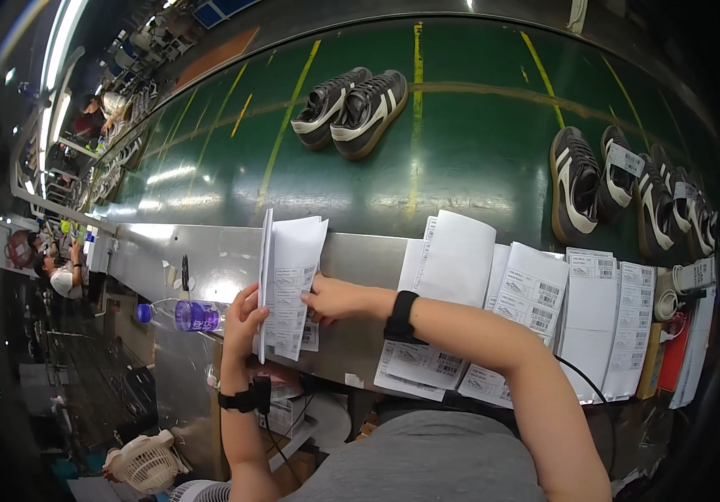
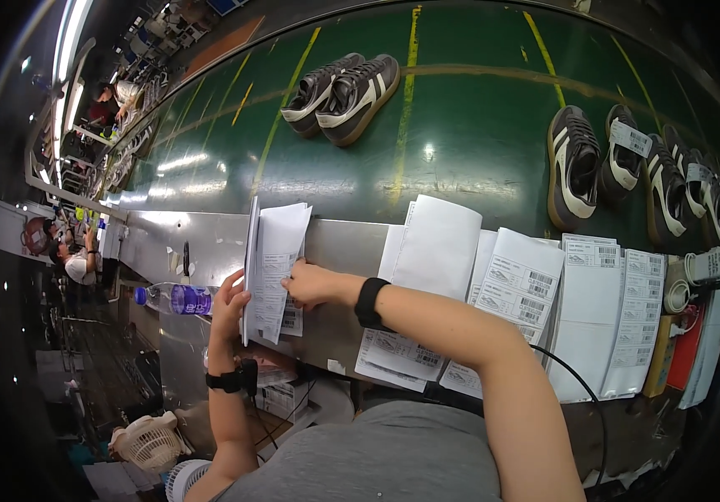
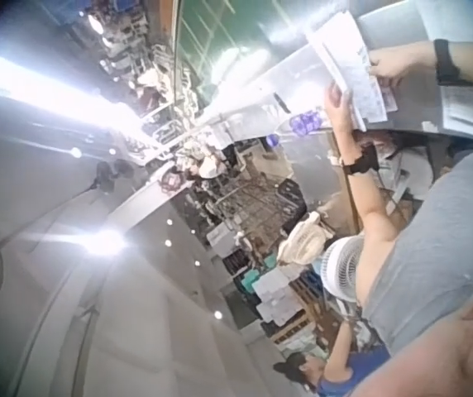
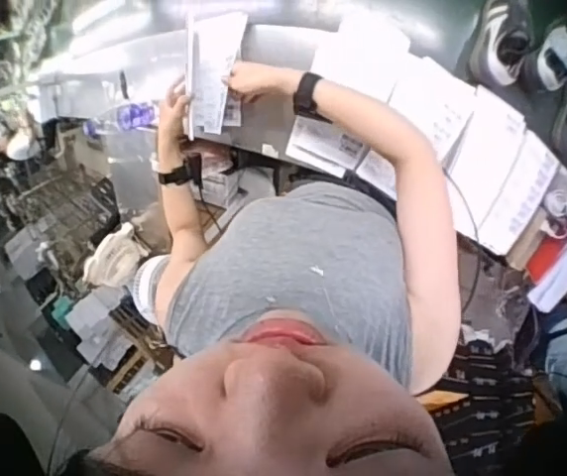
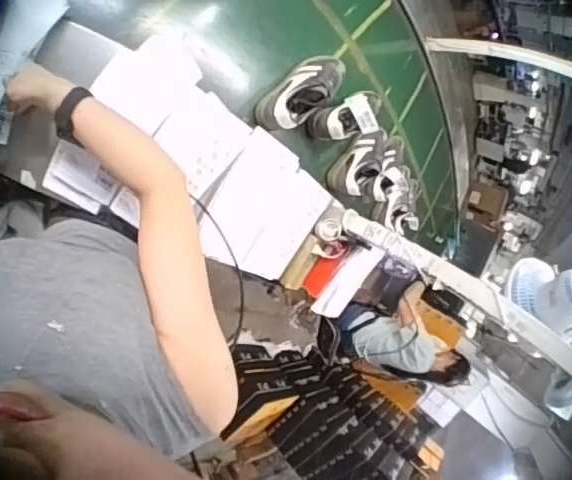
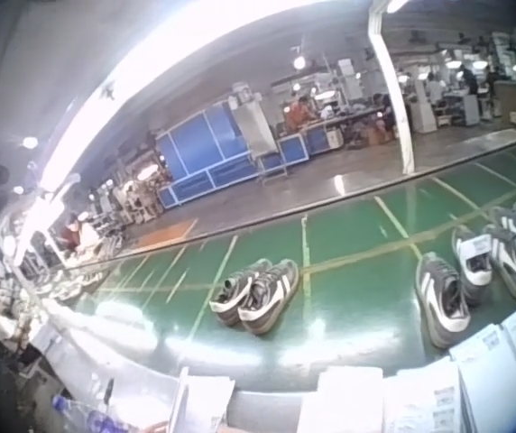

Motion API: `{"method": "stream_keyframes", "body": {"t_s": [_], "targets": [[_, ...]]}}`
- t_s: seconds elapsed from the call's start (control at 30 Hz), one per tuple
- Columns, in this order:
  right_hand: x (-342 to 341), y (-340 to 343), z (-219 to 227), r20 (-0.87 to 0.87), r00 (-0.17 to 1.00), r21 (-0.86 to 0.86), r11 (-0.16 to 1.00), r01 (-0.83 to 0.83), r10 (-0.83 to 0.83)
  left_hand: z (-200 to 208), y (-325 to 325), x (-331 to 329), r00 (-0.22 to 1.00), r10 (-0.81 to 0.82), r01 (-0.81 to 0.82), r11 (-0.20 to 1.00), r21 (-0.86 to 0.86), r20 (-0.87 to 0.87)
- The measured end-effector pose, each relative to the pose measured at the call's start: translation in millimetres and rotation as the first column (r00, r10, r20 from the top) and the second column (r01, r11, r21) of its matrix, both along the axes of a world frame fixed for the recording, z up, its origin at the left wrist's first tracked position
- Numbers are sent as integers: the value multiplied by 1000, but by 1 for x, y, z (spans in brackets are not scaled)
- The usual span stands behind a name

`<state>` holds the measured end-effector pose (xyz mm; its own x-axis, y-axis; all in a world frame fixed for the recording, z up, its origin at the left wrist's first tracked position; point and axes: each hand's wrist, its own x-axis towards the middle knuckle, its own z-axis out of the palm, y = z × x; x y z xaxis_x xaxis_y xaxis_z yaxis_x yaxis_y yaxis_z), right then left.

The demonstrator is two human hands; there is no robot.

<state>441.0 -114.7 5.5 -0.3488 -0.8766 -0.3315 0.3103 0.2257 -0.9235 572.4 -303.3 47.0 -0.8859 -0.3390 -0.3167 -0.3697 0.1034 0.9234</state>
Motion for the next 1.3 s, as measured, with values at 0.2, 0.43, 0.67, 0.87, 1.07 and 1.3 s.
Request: {"method": "stream_keyframes", "body": {"t_s": [0.2,0.43,0.67,0.87,1.07,1.3], "targets": [[-5,10,26,-744,643,169,982,-83,183,-15,30,2,997,-31,72,765,-640,74],[28,132,150,-580,761,-544,833,-97,-291,-8,42,-7,942,-196,334,506,-795,272],[80,209,244,-181,913,-945,323,-58,-366,75,113,-51,896,-419,309,356,-882,145],[97,216,254,-152,914,-974,212,-75,-376,96,184,-90,716,-686,432,290,-854,130],[91,220,263,-267,870,-958,210,-194,-414,104,215,-98,578,-787,540,169,-824,217],[92,239,267,-147,969,-950,303,-81,-200,99,209,-97,532,-803,594,129,-794,268]]}}
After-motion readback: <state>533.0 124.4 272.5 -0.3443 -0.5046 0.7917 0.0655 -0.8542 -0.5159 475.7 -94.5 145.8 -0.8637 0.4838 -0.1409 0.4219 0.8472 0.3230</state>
